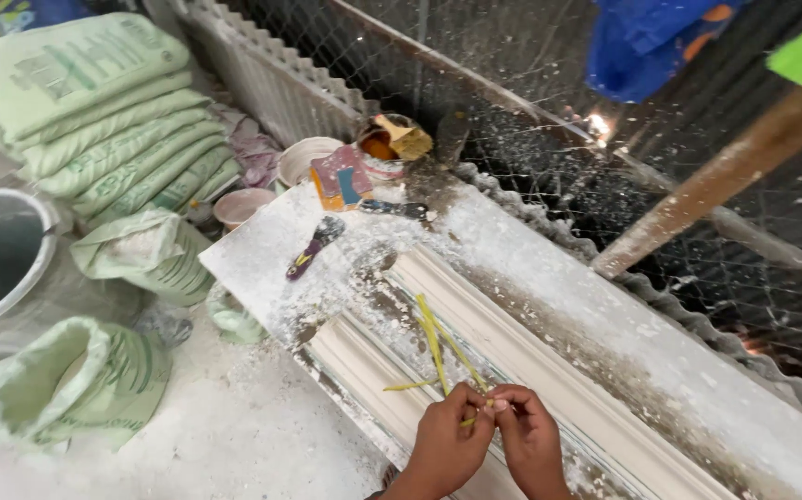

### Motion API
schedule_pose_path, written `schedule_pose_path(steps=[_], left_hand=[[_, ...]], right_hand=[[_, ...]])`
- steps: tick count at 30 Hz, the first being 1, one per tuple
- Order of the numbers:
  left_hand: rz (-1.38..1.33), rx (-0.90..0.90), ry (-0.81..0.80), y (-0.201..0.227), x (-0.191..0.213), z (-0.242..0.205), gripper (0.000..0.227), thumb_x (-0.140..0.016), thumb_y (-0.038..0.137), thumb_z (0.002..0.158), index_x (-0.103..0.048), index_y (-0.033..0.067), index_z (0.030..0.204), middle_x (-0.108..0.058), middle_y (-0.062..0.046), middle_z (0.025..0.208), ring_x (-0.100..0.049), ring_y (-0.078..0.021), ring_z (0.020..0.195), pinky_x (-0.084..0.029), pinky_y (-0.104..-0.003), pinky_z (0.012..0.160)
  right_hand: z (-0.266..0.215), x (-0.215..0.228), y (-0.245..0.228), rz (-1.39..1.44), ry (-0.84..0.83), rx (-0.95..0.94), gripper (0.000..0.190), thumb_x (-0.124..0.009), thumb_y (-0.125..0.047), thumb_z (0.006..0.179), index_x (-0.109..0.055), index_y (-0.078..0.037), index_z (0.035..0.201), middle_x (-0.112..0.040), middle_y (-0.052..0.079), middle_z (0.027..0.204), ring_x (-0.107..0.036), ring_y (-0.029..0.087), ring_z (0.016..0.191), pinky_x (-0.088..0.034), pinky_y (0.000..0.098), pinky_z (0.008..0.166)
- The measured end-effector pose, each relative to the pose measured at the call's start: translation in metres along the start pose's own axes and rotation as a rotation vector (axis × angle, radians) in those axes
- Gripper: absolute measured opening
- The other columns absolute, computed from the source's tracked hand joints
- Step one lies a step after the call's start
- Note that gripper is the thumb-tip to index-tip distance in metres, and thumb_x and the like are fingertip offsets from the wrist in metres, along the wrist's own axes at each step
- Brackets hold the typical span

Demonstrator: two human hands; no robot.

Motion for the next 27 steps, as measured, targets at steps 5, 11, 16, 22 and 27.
schedule_pose_path(steps=[5, 11, 16, 22, 27], left_hand=[[0.092, -0.027, -0.074, 0.005, -0.016, 0.004, 0.019, -0.065, 0.024, 0.096, -0.061, 0.0053, 0.093, -0.065, -0.014, 0.062, -0.066, -0.031, 0.056, -0.046, -0.041, 0.053], [0.186, -0.094, -0.093, 0.01, -0.029, 0.008, 0.019, -0.064, 0.027, 0.1, -0.065, 0.0081, 0.1, -0.068, -0.014, 0.067, -0.069, -0.0335, 0.064, -0.05, -0.044, 0.057], [0.14, -0.089, -0.086, 0.011, -0.027, 0.015, 0.025, -0.07, 0.035, 0.098, -0.077, 0.0127, 0.106, -0.075, -0.008, 0.075, -0.076, -0.0277, 0.07, -0.057, -0.039, 0.061], [0.04, -0.261, -0.119, 0.006, -0.019, 0.02, 0.032, -0.078, 0.02, 0.087, -0.069, -0.0009, 0.11, -0.069, -0.013, 0.087, -0.067, -0.0263, 0.07, -0.055, -0.037, 0.062], [-0.151, 0.142, -0.316, -0.035, -0.027, 0.022, 0.022, -0.071, 0.014, 0.096, -0.076, -0.0017, 0.111, -0.073, -0.005, 0.083, -0.067, -0.0116, 0.069, -0.056, -0.026, 0.064]], right_hand=[[-0.006, 0.008, -0.015, 0.052, 0.062, -0.006, 0.011, -0.061, -0.002, 0.098, -0.063, 0.003, 0.108, -0.066, 0.012, 0.112, -0.064, 0.016, 0.102, -0.053, 0.0296, 0.092], [-0.009, 0.021, -0.026, 0.034, 0.138, 0.041, 0.007, -0.06, -0.001, 0.098, -0.062, 0.002, 0.104, -0.065, 0.012, 0.111, -0.063, 0.016, 0.104, -0.052, 0.0293, 0.094], [-0.007, 0.033, -0.024, -0.003, 0.146, 0.078, 0.006, -0.061, -0.001, 0.099, -0.063, 0.001, 0.104, -0.065, 0.011, 0.109, -0.063, 0.016, 0.096, -0.054, 0.03, 0.087], [0.001, 0.053, -0.018, 0.009, 0.279, 0.049, 0.01, -0.06, -0.003, 0.099, -0.063, 0.001, 0.107, -0.068, 0.013, 0.115, -0.063, 0.015, 0.095, -0.054, 0.0304, 0.084], [0.011, 0.023, -0.062, 0.238, -0.03, -0.307, 0.057, -0.061, -0.006, 0.085, -0.052, -0.019, 0.139, -0.068, 0.003, 0.114, -0.067, 0.013, 0.099, -0.057, 0.0285, 0.085]])
Point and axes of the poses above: each hand's wrist, its own z-axis towards the middle knuckle, its own x-axis out of the back of the hand, y = z × x, the point moved 3 cm from there along z, towards the middle knuckle
